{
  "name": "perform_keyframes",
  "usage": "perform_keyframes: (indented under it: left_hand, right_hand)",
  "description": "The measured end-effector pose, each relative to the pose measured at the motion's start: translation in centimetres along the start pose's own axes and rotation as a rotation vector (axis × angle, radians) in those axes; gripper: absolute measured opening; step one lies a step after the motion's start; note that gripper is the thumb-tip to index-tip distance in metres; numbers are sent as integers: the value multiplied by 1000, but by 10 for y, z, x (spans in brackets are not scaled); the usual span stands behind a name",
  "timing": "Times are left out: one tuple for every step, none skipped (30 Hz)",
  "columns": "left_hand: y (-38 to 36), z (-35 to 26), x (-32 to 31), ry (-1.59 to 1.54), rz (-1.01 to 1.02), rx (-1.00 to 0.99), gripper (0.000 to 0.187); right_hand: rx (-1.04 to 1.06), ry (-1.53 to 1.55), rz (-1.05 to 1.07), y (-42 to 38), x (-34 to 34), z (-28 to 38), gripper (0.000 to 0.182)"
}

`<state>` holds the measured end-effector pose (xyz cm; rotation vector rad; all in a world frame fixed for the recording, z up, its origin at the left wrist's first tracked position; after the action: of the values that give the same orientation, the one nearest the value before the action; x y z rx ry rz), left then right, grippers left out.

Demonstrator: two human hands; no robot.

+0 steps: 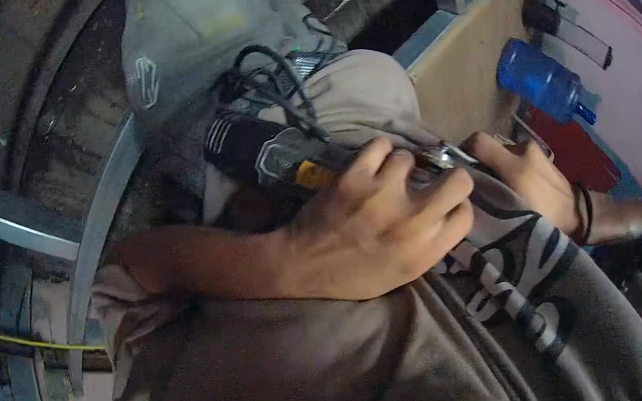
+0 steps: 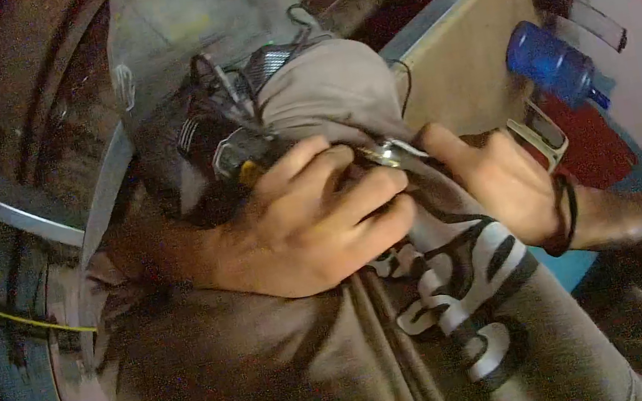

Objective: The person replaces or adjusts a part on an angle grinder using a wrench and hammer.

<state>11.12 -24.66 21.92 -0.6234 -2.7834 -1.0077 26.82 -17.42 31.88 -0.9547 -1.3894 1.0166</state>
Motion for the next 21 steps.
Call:
perform_keyframes:
  left_hand:
    - [1, 1, -1, 1, 1, -12, 20]
    - [2, 0, 0, -3, -5, -21, 20]
    - [4, 0, -2, -1, 5, -19, 21]
    - [2, 0, 1, 2, 16, -22, 21]
    - [2, -2, 2, 6, 40, -25, 21]
    - [3, -2, 2, 2, 37, -31, 21]
    - [0, -1, 3, -17, 45, -37, 21]
    - [-2, -1, 4, -32, 55, -41, 21]
    - [-4, -2, 3, -29, 58, -42, 21]
    - [-6, -2, 2, -31, 50, -43, 21]
    - [-6, -3, 0, -36, 39, -41, 21]
    - [-7, -4, 0, -31, 38, -39, 21]
    - [-7, -5, 0, -21, 49, -29, 21]
    - [-7, -5, 0, -10, 62, -23, 20]
    - [-7, -5, 0, -6, 67, -26, 20]
    - [-7, -5, -1, -12, 76, -23, 21]
    - [-7, -6, -2, -15, 83, -22, 21]
    - [-5, -6, -1, -4, 89, -32, 21]
    - [-1, -4, 3, -46, 117, -30, 22]
    - [3, -2, 8, -79, 147, -36, 23]
    - [8, -1, 15, -44, 150, -66, 23]
  right_hand:
    - [17, 37, 0, 1, -4, -4, 29]
    - [36, 77, 3, 0, -5, -4, 30]
    - [11, 57, 73, -2, -2, -8, 31]
    - [-1, 59, 59, -3, -4, -6, 31]
    - [26, 78, 44, -4, -7, -7, 30]
    - [53, 95, 36, -4, -8, -7, 30]
    - [53, 103, 42, -4, -7, -1, 29]
    - [56, 101, 34, -4, -7, 1, 29]
    - [44, 60, 37, -4, -8, 2, 28]
    - [32, 20, 41, -4, -10, 2, 28]
    - [33, 20, 43, -4, -11, 0, 28]
    - [23, 30, 44, -3, -13, -2, 27]
    - [15, 40, 46, -1, -14, -4, 27]
    - [21, 40, 42, -1, -15, -5, 27]
    - [21, 42, 21, -1, -18, -6, 27]
    - [21, 44, 2, -1, -19, -7, 27]
    - [26, 47, -3, -1, -18, -7, 27]
    - [52, 30, 19, -1, -14, -5, 26]
    - [82, 11, 25, 0, -8, -3, 25]
    - [92, 11, -16, 1, 3, 0, 25]
    - [147, -14, 43, 2, 16, 5, 25]
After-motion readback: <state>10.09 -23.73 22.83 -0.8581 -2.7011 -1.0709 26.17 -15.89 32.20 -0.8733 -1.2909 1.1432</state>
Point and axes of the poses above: each hand's wrist, its own y-axis towards the middle knuckle, its own x-axis out of the back of the hand, z = x × y, the point moved 2 cm from there along y, towards the middle knuckle, and after that the axes turned 10 degrees about -x, right-handed, at the moved point
